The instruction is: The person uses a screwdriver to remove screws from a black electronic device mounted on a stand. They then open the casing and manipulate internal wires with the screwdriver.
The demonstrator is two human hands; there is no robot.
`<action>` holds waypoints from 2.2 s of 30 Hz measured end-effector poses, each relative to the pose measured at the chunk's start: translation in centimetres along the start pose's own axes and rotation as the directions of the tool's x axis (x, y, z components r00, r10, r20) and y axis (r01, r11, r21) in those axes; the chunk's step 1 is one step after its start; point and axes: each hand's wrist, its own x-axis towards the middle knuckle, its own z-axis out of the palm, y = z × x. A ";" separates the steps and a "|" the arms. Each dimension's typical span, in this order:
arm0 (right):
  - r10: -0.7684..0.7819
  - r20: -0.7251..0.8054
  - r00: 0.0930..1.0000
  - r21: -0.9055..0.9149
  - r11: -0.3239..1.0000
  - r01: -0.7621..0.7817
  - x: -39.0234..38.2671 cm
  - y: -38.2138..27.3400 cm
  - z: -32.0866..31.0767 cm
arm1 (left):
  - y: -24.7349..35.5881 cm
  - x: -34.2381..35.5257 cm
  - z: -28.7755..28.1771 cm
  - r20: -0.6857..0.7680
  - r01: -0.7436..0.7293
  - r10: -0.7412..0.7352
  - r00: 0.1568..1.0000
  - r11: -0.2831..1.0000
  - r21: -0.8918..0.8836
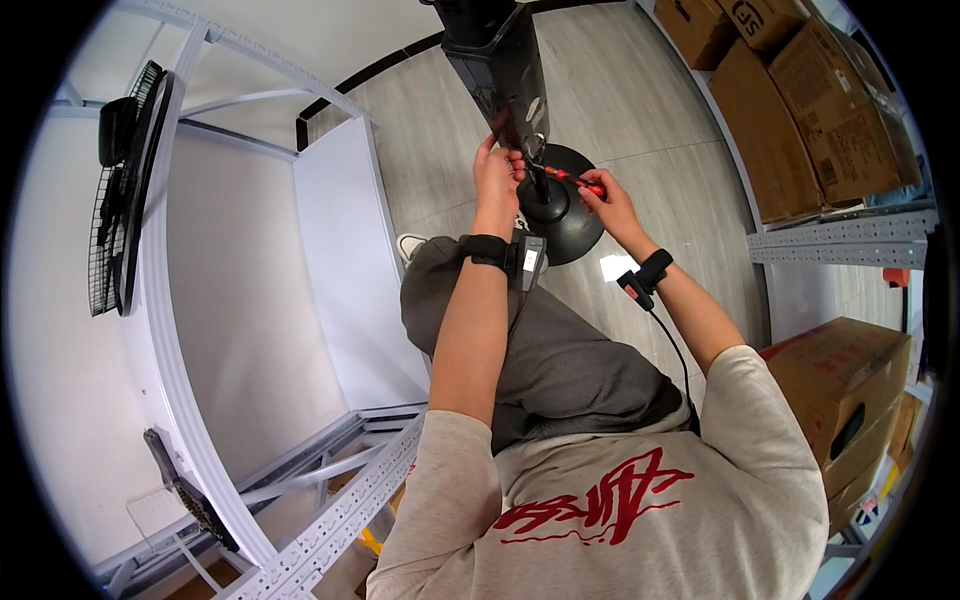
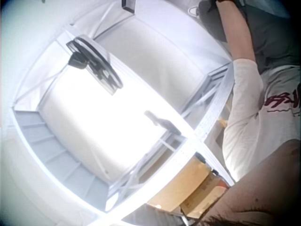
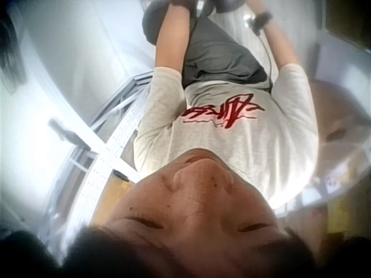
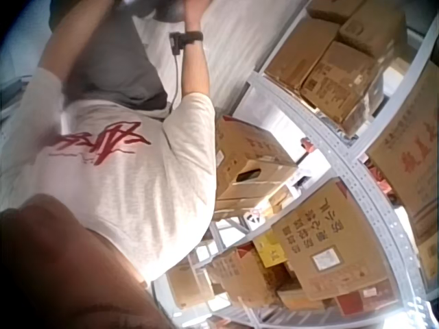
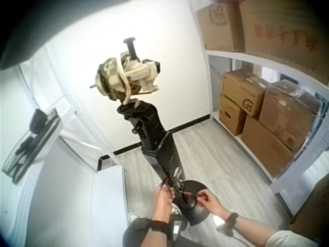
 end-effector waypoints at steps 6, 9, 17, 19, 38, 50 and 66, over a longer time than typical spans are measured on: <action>0.065 0.059 0.996 0.035 0.997 -0.067 -0.4 0.0 -0.1 | 0.1 -0.1 0.1 0.018 0.011 -0.011 1.000 1.000 0.011; 0.229 0.130 0.965 0.163 0.955 -0.248 -0.4 -0.6 -0.4 | 0.1 -0.1 -0.1 0.032 0.004 -0.004 0.999 1.000 0.017; 0.303 0.264 0.916 -0.046 0.952 -0.302 -0.6 0.3 -0.7 | 0.1 -0.1 0.1 0.003 0.026 -0.026 1.000 1.000 0.000; 0.249 0.196 0.948 -0.085 0.968 -0.237 -0.9 0.2 -0.3 | 0.1 0.0 0.2 -0.009 0.029 -0.029 1.000 1.000 -0.004; 0.188 0.019 0.982 -0.140 0.973 -0.184 -1.0 -1.1 -0.4 | 0.0 0.2 0.5 -0.002 0.023 -0.023 1.000 1.000 -0.005; 0.500 0.298 0.813 0.311 0.754 -0.578 0.6 -0.3 -2.4 | 0.0 0.2 0.3 -0.007 0.031 -0.031 0.999 0.999 -0.010; 0.547 0.416 0.726 0.178 0.734 -0.655 0.3 0.2 -3.0 | 0.2 -0.1 0.5 0.000 0.023 -0.023 1.000 1.000 0.002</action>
